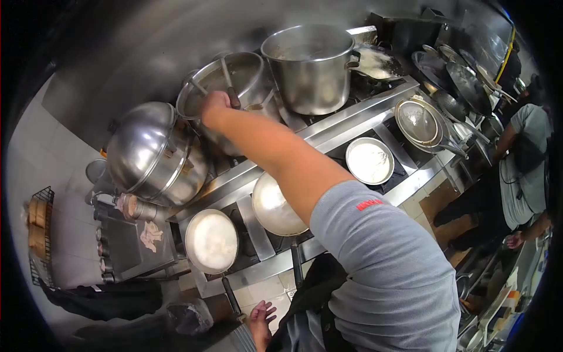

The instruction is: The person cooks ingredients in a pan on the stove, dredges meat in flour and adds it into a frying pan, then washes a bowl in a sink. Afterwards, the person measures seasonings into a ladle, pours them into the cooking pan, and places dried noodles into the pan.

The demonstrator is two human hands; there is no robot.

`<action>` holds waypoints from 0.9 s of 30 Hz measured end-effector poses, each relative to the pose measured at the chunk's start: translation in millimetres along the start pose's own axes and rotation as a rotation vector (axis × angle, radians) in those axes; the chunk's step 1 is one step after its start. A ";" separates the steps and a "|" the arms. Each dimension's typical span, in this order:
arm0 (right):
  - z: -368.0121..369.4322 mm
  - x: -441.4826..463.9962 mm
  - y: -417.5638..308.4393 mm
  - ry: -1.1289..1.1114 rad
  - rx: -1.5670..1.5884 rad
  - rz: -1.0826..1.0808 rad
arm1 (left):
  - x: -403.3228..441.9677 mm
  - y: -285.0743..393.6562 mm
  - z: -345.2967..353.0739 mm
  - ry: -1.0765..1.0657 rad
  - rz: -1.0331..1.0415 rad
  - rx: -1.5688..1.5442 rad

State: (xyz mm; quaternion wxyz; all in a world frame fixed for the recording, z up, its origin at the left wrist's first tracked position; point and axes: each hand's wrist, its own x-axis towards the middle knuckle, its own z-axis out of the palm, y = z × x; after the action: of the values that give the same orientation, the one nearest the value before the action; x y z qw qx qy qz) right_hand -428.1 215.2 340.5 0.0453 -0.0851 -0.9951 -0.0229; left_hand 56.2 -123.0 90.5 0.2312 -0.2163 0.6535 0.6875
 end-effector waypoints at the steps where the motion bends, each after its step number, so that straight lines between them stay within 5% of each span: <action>1: -1.4 2.2 -3.5 0.005 0.177 0.053 | -3.4 -1.0 -2.2 0.002 0.009 0.002; 5: 6.2 5.6 -6.8 0.086 0.300 0.066 | -12.3 5.8 -14.6 0.023 0.031 -0.015; 7: 17.4 1.3 4.6 0.258 0.650 -0.101 | -12.8 19.4 -20.7 -0.023 0.061 0.055; 9: 15.1 -9.3 7.5 0.261 0.253 -0.337 | -11.7 37.8 -26.8 -0.045 0.108 0.032; 11: -7.1 -114.6 9.4 0.050 1.550 0.019 | -2.5 62.9 -28.5 -0.173 0.221 0.057; 15: 32.6 -286.0 -23.9 0.211 1.556 0.004 | 20.0 122.1 -20.2 -0.463 0.488 0.249; 19: 49.1 -467.7 -77.6 0.190 1.683 0.369 | 21.7 152.7 25.0 -0.846 0.643 0.237; 21: 58.1 -531.2 -93.8 0.276 1.704 0.481 | 2.0 149.0 58.8 -1.073 0.608 0.215; 25: 48.0 -633.5 -115.2 0.348 1.710 0.706 | -36.1 88.5 97.8 -1.537 0.184 0.370; 27: 56.0 -688.2 -124.7 0.350 1.691 0.724 | -64.5 48.5 97.2 -1.570 0.027 0.384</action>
State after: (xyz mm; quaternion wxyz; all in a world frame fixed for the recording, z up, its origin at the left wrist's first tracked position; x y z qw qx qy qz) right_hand 221.1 -19.8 215.3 0.2456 -0.3239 -0.5731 0.7116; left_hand 79.0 -30.0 173.0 0.6477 0.3810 0.4096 0.5172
